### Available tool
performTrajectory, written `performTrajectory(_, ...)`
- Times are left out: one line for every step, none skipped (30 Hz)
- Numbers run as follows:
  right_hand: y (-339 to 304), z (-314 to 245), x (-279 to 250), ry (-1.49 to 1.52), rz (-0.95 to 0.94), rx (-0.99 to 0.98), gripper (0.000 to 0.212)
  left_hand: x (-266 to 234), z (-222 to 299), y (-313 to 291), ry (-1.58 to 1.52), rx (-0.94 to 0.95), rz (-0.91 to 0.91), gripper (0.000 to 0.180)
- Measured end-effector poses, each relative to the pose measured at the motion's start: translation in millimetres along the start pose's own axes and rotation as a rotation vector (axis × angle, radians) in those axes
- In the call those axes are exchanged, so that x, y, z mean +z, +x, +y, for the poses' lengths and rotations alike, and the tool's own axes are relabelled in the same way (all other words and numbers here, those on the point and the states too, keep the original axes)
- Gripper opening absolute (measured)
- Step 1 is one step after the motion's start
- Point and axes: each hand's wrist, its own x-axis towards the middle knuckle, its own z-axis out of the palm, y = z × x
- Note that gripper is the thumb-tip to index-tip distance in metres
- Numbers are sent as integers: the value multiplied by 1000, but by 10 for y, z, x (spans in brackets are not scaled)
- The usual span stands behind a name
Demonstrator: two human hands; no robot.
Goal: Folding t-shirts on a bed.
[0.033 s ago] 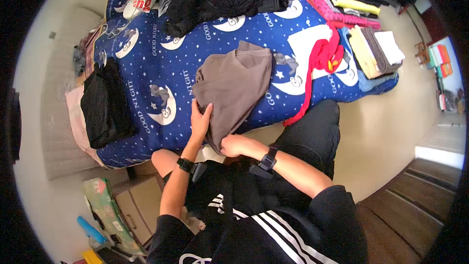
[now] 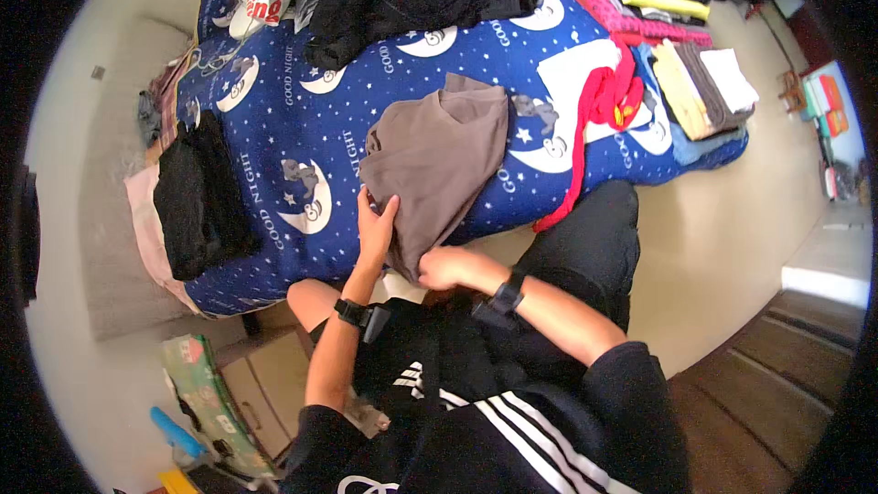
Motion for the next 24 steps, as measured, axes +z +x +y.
performTrajectory(-49,-9,-214,259,-195,71,33,-70,15,-84,25,-29,95,67)
performTrajectory(-69,157,-265,573,-194,76,27,-171,-151,-58,-158,-83,63,64)
performTrajectory(-140,328,-359,756,-90,96,23,-205,-60,-100,-147,-83,51,64)
performTrajectory(-257,536,-422,920,113,56,22,-231,196,-203,-277,-134,-36,59)
performTrajectory(-338,549,-544,1078,282,51,23,-348,430,-310,-399,-185,-99,54)
performTrajectory(-429,528,-662,1135,447,111,26,-442,604,-420,-418,-176,-106,41)
performTrajectory(-501,686,-732,1196,524,99,35,-477,713,-446,-382,-148,-118,24)
performTrajectory(-564,813,-757,1243,571,137,39,-531,689,-456,-285,-85,-143,18)
performTrajectory(-609,884,-749,1295,614,177,43,-578,645,-515,-186,-26,-165,12)
performTrajectory(-596,934,-718,1326,642,255,52,-558,716,-625,-46,158,-290,11)
performTrajectory(-608,980,-655,1393,633,270,60,-516,792,-740,93,343,-413,12)
performTrajectory(-547,1063,-583,1583,513,143,64,-406,921,-896,85,432,-560,12)
performTrajectory(-496,1140,-488,1767,382,14,69,-244,1066,-1067,75,516,-708,13)
performTrajectory(-501,810,-562,1721,423,-16,72,-144,1176,-1186,124,613,-804,13)
performTrajectory(-624,730,-586,1754,463,141,70,-8,1257,-1244,166,723,-911,13)
performTrajectory(-650,666,-616,1774,478,121,71,113,1213,-1278,130,703,-985,12)
performTrajectory(-653,621,-628,1794,493,103,72,210,1126,-1294,93,680,-1059,11)
performTrajectory(-697,639,-615,1798,493,112,72,300,1074,-1284,76,657,-1072,10)
performTrajectory(-738,666,-593,1862,471,49,72,350,1024,-1265,-30,491,-1124,6)
performTrajectory(-774,678,-572,1924,447,-14,73,386,976,-1251,-103,420,-1096,6)
performTrajectory(-793,628,-584,1930,435,-11,73,396,933,-1233,-167,346,-1059,6)
performTrajectory(-828,527,-627,1902,443,-12,66,391,856,-1206,-214,284,-962,9)
performTrajectory(-850,428,-670,1874,447,-15,59,378,749,-1131,-209,259,-819,21)
performTrajectory(-905,408,-681,1845,478,-10,53,409,691,-1012,33,442,-607,30)
